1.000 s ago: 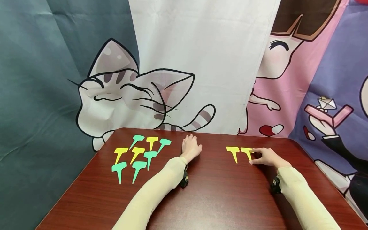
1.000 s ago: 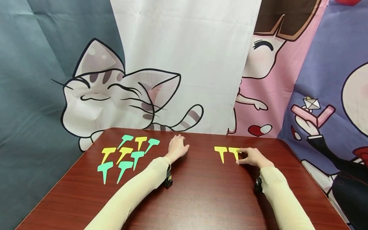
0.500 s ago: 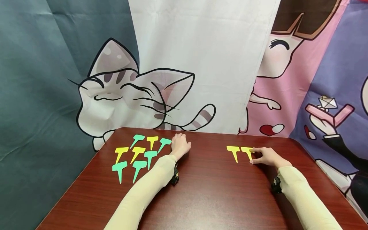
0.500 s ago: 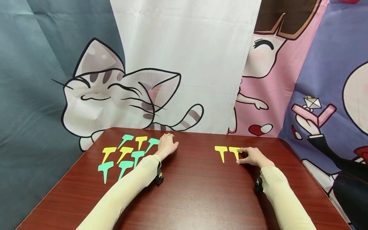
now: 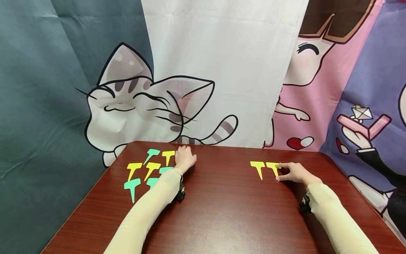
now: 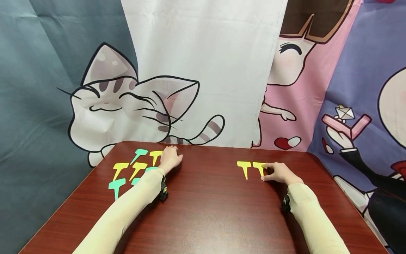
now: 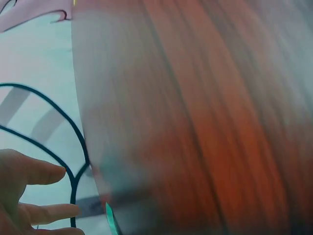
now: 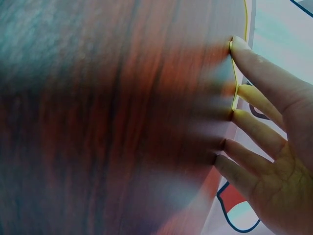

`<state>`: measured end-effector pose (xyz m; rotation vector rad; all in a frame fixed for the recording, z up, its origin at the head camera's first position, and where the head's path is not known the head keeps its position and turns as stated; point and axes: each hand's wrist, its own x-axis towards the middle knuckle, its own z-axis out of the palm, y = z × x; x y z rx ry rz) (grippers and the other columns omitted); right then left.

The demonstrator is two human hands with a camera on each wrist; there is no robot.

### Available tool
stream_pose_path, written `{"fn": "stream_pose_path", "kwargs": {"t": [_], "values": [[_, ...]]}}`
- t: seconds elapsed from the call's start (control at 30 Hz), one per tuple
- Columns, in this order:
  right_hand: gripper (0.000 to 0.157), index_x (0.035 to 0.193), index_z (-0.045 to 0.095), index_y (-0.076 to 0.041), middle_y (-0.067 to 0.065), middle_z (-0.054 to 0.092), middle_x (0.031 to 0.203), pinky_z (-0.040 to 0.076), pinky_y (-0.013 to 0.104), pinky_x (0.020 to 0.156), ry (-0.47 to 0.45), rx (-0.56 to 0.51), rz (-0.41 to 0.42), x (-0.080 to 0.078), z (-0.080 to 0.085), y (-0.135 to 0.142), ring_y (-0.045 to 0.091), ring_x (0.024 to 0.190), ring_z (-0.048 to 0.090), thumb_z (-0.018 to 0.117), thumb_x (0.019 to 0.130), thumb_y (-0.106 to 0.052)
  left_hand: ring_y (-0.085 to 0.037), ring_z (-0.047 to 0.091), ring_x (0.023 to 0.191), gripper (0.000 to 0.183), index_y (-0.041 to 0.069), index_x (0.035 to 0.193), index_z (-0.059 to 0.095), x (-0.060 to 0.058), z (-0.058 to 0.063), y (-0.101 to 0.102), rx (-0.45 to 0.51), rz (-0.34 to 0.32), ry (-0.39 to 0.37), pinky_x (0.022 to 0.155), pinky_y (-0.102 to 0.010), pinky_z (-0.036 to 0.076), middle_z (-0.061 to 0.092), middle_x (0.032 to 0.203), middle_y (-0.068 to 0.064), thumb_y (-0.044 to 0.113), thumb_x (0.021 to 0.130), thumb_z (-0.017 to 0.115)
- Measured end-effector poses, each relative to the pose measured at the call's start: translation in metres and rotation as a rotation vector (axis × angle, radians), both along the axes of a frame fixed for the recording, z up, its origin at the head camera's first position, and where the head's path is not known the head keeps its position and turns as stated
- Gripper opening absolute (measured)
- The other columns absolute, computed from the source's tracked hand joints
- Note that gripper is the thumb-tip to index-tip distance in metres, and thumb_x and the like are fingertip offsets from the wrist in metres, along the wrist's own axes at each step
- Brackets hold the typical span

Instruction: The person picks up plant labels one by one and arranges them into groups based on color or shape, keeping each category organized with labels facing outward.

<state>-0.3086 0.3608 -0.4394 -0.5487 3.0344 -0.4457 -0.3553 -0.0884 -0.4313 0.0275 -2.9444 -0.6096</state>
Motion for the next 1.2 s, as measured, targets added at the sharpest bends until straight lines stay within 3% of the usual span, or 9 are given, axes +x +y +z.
{"fn": "stream_pose_path", "kwargs": {"t": [0.27, 0.53, 0.7, 0.83, 1.03, 1.2], "values": [[0.067, 0.121, 0.062, -0.001, 0.028, 0.062, 0.117, 0.044, 0.059, 0.091, -0.009, -0.008, -0.012, 0.0, -0.001, 0.001, 0.044, 0.107, 0.056, 0.079, 0.072, -0.043, -0.04, 0.03, 0.137, 0.046, -0.002, 0.127, 0.055, 0.0, 0.004, -0.024, 0.006, 0.031, -0.037, 0.114, -0.052, 0.024, 0.047, 0.138, -0.021, 0.026, 0.091, 0.058], [0.068, 0.121, 0.063, -0.001, 0.027, 0.062, 0.116, 0.044, 0.059, 0.091, -0.007, -0.005, -0.014, -0.001, -0.002, 0.001, 0.043, 0.106, 0.057, 0.078, 0.072, -0.045, -0.042, 0.027, 0.136, 0.028, -0.001, 0.108, 0.063, -0.003, 0.007, -0.051, -0.009, 0.056, -0.063, 0.114, -0.055, 0.021, 0.047, 0.136, -0.023, 0.014, 0.086, 0.054], [0.068, 0.121, 0.062, -0.001, 0.027, 0.062, 0.117, 0.044, 0.059, 0.091, -0.008, -0.008, -0.011, -0.001, -0.002, 0.001, 0.044, 0.108, 0.056, 0.078, 0.072, -0.045, -0.042, 0.032, 0.132, 0.021, 0.001, 0.099, 0.064, -0.003, 0.008, -0.065, -0.043, 0.079, -0.073, 0.11, -0.056, 0.026, 0.05, 0.13, -0.023, 0.017, 0.086, 0.059], [0.067, 0.121, 0.063, 0.0, 0.027, 0.062, 0.117, 0.044, 0.059, 0.091, 0.004, -0.003, -0.005, -0.001, -0.001, 0.002, 0.044, 0.107, 0.057, 0.078, 0.072, -0.044, -0.042, 0.036, 0.127, 0.02, 0.0, 0.095, 0.065, -0.004, 0.006, -0.074, -0.066, 0.088, -0.069, 0.107, -0.054, 0.03, 0.052, 0.123, -0.023, 0.017, 0.084, 0.063], [0.067, 0.121, 0.063, -0.001, 0.028, 0.062, 0.117, 0.044, 0.059, 0.091, -0.007, -0.007, -0.016, 0.0, 0.0, 0.001, 0.044, 0.108, 0.056, 0.078, 0.072, -0.044, -0.045, 0.035, 0.127, 0.018, -0.002, 0.093, 0.064, -0.006, 0.002, -0.084, -0.079, 0.112, -0.079, 0.104, -0.056, 0.032, 0.053, 0.12, -0.025, 0.012, 0.083, 0.058], [0.067, 0.119, 0.064, -0.001, 0.026, 0.063, 0.116, 0.045, 0.057, 0.091, 0.02, -0.004, 0.005, 0.0, -0.001, 0.0, 0.044, 0.108, 0.057, 0.079, 0.07, -0.044, -0.047, 0.032, 0.129, 0.016, 0.0, 0.091, 0.062, -0.007, 0.002, -0.088, -0.078, 0.137, -0.127, 0.105, -0.057, 0.03, 0.051, 0.122, -0.028, 0.014, 0.084, 0.058]]}}
